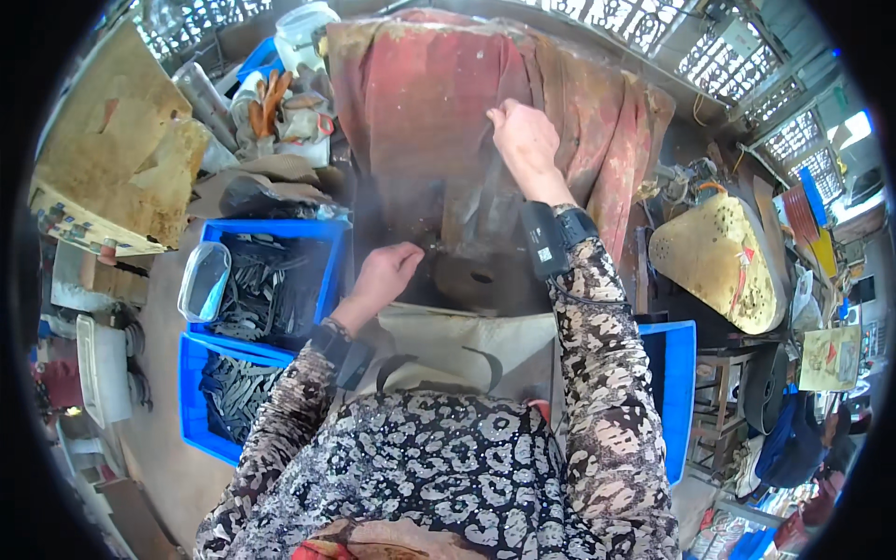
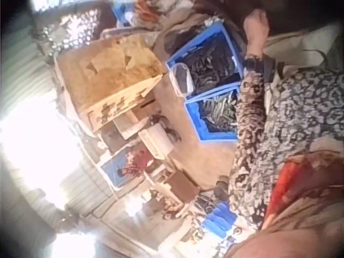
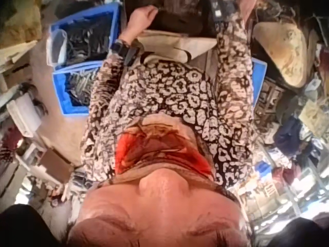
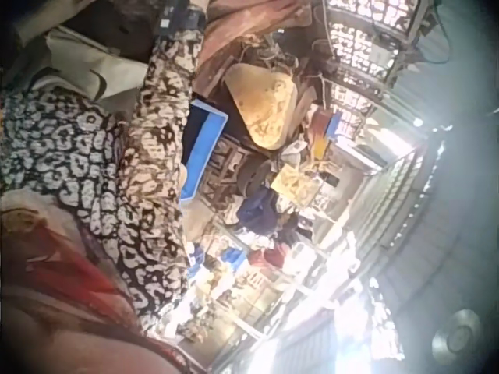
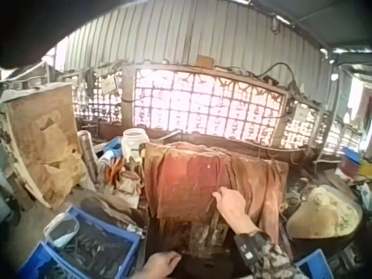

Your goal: The recorder is taking small metal components from a bin and processing them through a grinding or polishing machine.

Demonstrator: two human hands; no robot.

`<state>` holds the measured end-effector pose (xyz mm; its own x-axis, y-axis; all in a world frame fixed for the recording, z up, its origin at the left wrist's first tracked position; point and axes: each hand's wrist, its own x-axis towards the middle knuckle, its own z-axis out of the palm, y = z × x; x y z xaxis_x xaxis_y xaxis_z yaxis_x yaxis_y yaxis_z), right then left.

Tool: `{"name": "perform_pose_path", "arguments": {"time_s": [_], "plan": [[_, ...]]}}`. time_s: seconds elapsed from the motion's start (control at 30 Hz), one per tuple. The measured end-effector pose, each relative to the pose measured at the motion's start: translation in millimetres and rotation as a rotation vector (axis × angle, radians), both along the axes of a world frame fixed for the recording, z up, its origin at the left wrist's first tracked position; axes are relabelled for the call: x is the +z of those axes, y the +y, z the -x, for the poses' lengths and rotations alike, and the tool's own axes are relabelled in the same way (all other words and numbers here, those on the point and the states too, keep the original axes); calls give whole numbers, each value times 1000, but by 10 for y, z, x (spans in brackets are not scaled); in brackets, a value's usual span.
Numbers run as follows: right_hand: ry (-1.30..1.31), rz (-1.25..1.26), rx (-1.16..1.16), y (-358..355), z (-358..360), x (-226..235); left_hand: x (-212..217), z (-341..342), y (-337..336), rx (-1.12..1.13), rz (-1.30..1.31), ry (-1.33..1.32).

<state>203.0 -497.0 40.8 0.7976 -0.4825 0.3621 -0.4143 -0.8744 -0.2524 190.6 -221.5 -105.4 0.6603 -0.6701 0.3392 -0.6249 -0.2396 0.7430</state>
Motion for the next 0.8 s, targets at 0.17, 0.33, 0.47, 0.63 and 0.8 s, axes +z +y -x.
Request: {"name": "perform_pose_path", "arguments": {"time_s": [0.17,0.33,0.47,0.63,0.8], "plan": [[-88,16,128,-102,-74,-111,-69,5,36,100,-128,39],[-2,-61,89,-181,-119,-55,-43,-4,59,71,-250,101],[-4,-56,56,-179,-122,-82,-1,-20,46,60,-318,177],[7,-42,34,-170,-148,-107,7,-49,33,58,-377,198],[60,-41,2,110,-76,35,-210,-97,3,131,-339,190]]}}
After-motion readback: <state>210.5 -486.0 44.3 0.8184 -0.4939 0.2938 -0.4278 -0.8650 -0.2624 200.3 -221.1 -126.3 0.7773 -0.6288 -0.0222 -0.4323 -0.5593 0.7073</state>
